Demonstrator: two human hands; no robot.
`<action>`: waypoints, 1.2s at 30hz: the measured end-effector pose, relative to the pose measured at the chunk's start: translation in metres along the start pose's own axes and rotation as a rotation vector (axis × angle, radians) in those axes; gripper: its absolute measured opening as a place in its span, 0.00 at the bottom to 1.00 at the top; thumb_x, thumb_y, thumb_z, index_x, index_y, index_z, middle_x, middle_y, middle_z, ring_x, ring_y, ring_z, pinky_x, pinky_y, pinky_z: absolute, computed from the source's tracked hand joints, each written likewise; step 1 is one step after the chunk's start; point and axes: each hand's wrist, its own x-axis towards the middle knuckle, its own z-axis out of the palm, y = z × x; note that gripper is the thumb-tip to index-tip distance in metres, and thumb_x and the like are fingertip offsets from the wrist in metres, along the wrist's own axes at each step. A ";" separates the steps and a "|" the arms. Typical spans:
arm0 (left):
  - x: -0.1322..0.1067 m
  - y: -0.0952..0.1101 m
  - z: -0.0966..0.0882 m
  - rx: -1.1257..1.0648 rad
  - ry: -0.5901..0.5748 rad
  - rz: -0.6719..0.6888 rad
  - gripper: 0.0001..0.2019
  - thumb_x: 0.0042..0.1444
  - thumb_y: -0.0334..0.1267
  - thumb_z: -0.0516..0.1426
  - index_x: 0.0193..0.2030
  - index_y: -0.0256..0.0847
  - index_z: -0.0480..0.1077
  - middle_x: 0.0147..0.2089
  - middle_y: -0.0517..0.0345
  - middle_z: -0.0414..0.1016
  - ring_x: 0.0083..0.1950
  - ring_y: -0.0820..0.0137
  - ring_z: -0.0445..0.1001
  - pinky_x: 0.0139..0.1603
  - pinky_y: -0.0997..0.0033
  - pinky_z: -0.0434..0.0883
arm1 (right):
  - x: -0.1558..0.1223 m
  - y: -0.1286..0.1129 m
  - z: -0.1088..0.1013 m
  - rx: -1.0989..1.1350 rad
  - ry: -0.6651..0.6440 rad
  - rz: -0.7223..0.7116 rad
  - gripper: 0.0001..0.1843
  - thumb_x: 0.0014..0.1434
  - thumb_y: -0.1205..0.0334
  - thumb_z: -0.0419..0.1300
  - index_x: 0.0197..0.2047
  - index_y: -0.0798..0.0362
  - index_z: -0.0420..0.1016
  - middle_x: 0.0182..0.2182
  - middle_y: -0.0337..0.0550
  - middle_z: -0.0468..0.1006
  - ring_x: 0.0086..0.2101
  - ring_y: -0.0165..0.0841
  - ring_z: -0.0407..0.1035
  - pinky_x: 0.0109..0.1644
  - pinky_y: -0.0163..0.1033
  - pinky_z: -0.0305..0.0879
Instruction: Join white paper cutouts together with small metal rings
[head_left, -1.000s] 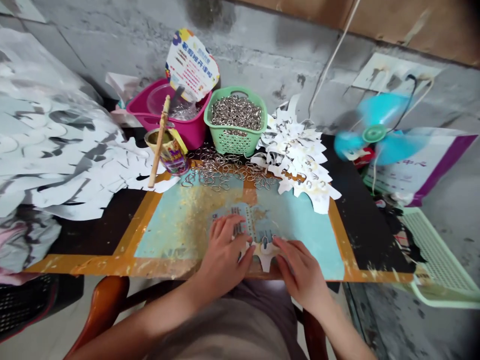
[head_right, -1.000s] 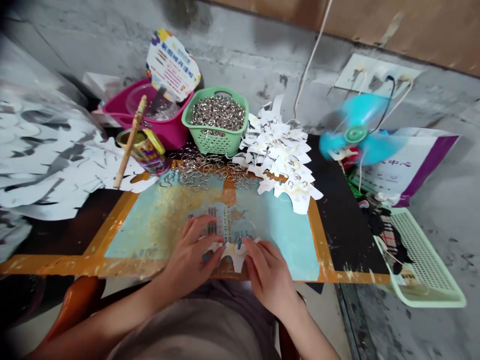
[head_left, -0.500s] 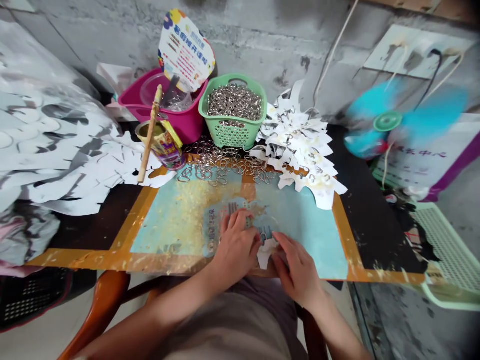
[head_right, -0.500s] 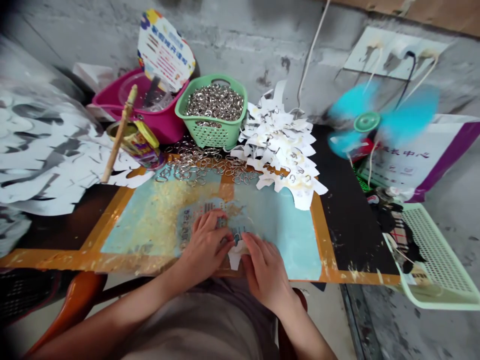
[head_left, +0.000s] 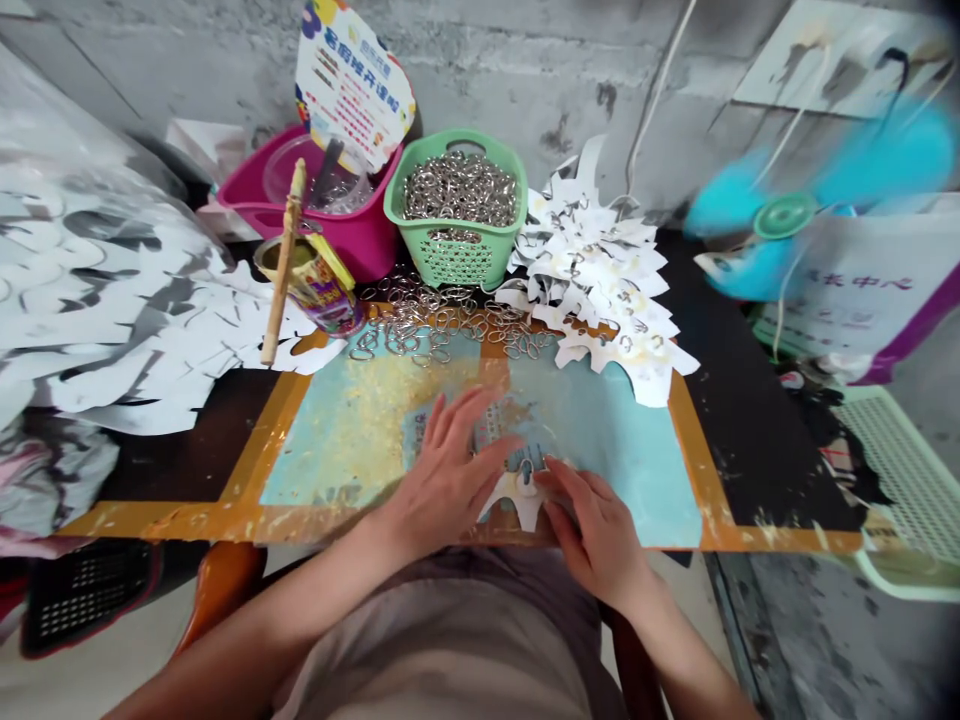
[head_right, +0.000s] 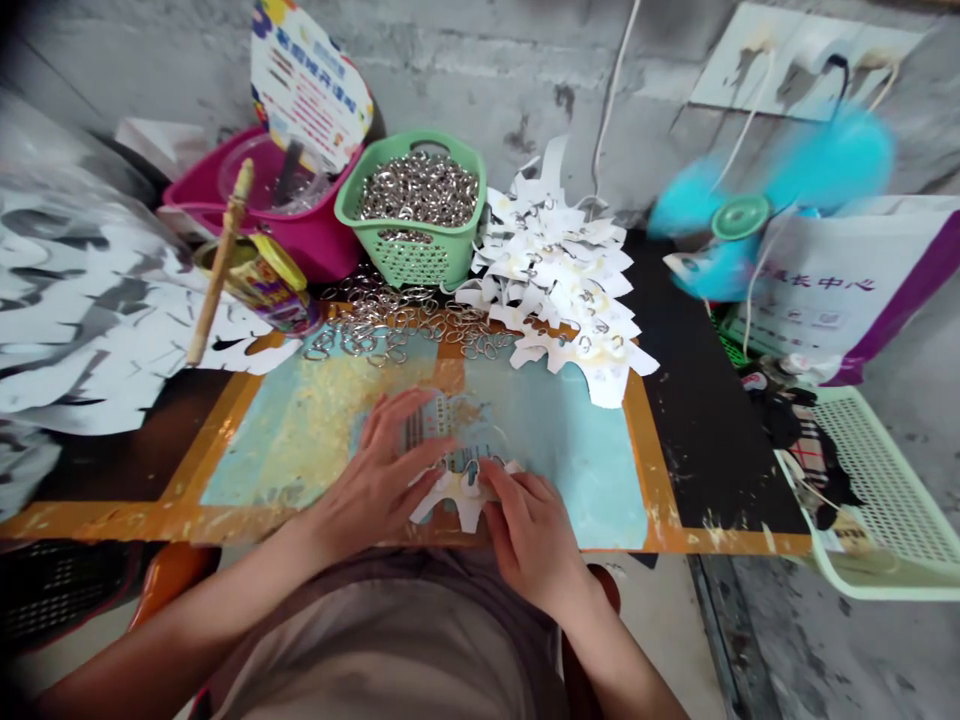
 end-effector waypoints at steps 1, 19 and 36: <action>0.003 -0.002 -0.001 -0.015 -0.056 0.070 0.15 0.62 0.28 0.55 0.53 0.47 0.73 0.71 0.46 0.54 0.74 0.49 0.49 0.71 0.32 0.47 | 0.000 0.000 0.000 0.003 0.003 -0.001 0.32 0.68 0.69 0.52 0.72 0.47 0.48 0.51 0.50 0.78 0.49 0.44 0.72 0.51 0.53 0.73; 0.008 -0.014 0.006 -0.128 -0.189 0.388 0.15 0.63 0.23 0.54 0.46 0.46 0.75 0.60 0.56 0.75 0.67 0.60 0.68 0.70 0.28 0.32 | 0.004 -0.004 0.000 -0.153 -0.091 -0.038 0.25 0.66 0.69 0.52 0.65 0.50 0.63 0.47 0.49 0.80 0.45 0.45 0.68 0.47 0.52 0.69; 0.015 -0.013 0.000 -0.129 -0.250 0.408 0.11 0.67 0.28 0.50 0.50 0.42 0.70 0.46 0.54 0.82 0.70 0.61 0.62 0.73 0.32 0.31 | 0.005 -0.004 0.000 -0.201 -0.147 -0.089 0.25 0.63 0.69 0.54 0.63 0.50 0.69 0.51 0.48 0.77 0.45 0.45 0.63 0.49 0.53 0.66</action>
